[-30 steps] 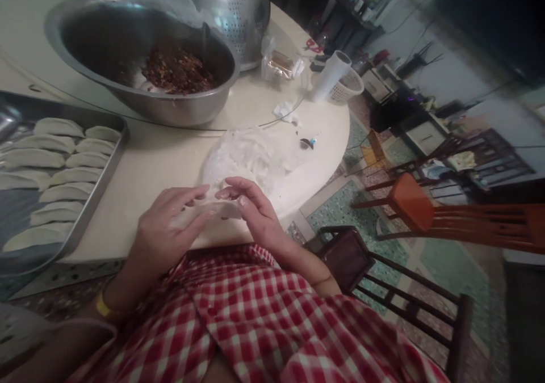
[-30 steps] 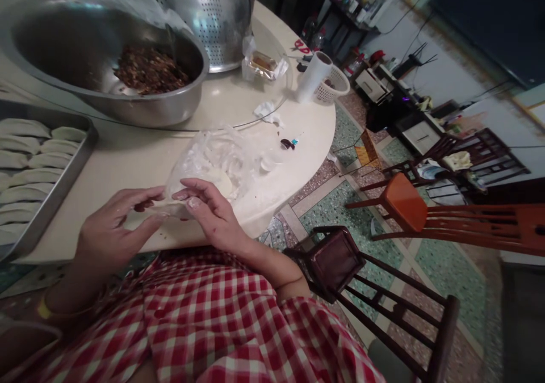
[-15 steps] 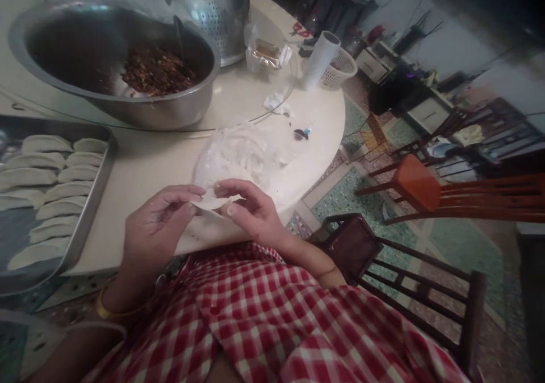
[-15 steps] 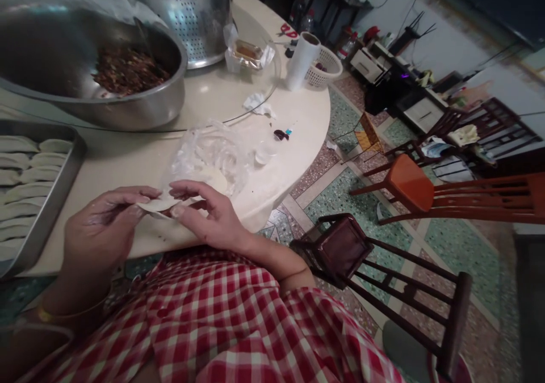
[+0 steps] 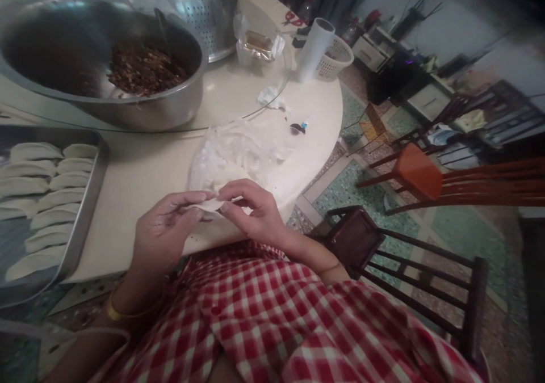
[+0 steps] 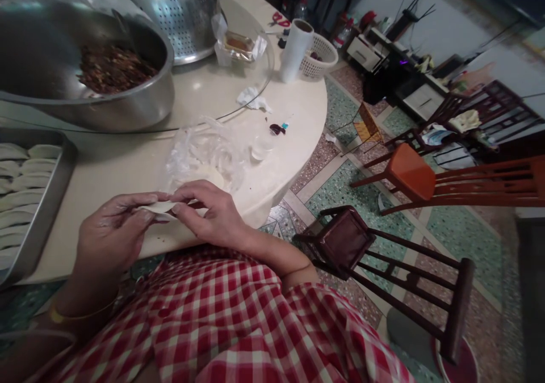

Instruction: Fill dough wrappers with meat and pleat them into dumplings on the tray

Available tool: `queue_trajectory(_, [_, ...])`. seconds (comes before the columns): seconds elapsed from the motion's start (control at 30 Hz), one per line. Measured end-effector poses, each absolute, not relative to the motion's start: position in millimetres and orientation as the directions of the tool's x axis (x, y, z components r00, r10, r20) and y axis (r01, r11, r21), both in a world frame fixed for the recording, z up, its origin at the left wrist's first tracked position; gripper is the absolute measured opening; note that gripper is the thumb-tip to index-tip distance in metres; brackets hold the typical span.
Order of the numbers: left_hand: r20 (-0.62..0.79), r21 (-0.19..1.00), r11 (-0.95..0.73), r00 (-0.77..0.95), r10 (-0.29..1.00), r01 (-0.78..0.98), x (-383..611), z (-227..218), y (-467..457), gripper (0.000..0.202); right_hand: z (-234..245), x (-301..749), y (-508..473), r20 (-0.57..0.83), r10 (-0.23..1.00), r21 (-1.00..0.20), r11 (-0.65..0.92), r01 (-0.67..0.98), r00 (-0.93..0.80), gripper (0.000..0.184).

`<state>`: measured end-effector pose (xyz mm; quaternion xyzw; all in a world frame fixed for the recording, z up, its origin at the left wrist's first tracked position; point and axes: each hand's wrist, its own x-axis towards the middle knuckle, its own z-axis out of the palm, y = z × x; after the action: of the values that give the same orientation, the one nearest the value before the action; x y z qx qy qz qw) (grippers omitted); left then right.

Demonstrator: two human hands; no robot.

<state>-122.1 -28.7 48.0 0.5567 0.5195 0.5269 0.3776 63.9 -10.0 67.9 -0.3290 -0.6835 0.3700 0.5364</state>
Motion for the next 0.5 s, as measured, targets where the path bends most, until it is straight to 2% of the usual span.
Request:
queue_trajectory(0.17, [0.326,0.933,-0.322,-0.004,0.945,0.159,-117,53,-34,0.005,72,62,-7,0.436,0.883,-0.888,0.453,0.074,-0.174,0.011])
queue_trajectory(0.33, [0.354,0.904,-0.348,0.021,0.935,0.249,-115,58,-35,0.003,72,61,-6,0.353,0.912,-0.924,0.375,0.074,-0.207,0.011])
queue_trajectory(0.5, [0.334,0.902,-0.331,0.036,0.942,0.277,-116,61,-34,0.003,72,65,-5,0.39,0.872,-0.904,0.424,0.055,-0.296,0.014])
